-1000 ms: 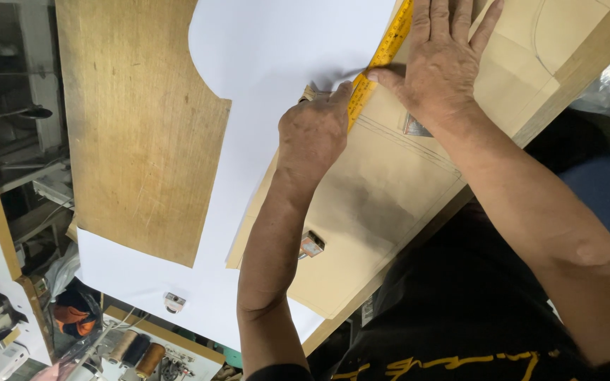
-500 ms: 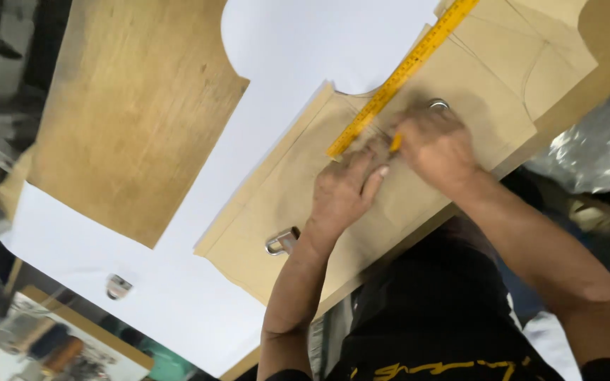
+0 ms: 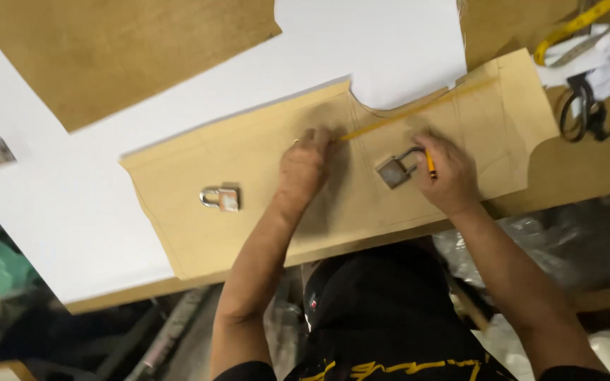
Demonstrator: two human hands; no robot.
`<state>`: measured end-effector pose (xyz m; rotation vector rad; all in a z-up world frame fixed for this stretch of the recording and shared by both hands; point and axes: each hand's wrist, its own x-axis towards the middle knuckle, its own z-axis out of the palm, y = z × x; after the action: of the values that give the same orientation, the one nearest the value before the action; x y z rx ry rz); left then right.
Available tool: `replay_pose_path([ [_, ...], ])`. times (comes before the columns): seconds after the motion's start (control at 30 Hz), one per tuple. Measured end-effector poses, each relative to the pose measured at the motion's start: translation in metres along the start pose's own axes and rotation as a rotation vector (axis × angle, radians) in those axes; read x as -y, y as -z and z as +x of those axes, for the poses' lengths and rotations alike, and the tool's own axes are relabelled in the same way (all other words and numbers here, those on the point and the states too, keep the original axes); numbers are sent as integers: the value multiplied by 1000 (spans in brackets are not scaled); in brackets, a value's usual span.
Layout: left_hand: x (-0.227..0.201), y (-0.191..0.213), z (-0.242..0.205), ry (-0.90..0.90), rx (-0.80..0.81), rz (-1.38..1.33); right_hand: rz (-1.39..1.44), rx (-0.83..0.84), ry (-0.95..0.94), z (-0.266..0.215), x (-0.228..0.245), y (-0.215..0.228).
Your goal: The person places a large white sheet of paper on a wooden table and smooths it out. They then position a brown paper pattern piece on top of the white sheet, securing it with a padlock. Using a yellow ruler and a pencil, the person measures and marks lines on the brown pattern piece, adjusting the ruler and pattern as needed to complete the markings.
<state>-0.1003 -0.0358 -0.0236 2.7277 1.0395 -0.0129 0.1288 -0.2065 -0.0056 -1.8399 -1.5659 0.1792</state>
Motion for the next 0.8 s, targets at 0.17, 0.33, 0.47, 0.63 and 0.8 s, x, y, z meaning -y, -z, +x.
replay_pose_path([
  [0.17,-7,11,-44,669,-45,-646,284,149,-43,12,-22,9],
  [0.33,-33,8,-52,679,-203,-302,431,225,-67,52,-38,-7],
  [0.47,-27,-57,-6,181,-488,123,483,320,38,98,-43,-28],
  [0.63,-28,-56,42,105,-482,167,482,394,132,124,-56,-54],
  [0.8,-30,-52,45,115,-518,156,447,411,238,135,-66,-70],
])
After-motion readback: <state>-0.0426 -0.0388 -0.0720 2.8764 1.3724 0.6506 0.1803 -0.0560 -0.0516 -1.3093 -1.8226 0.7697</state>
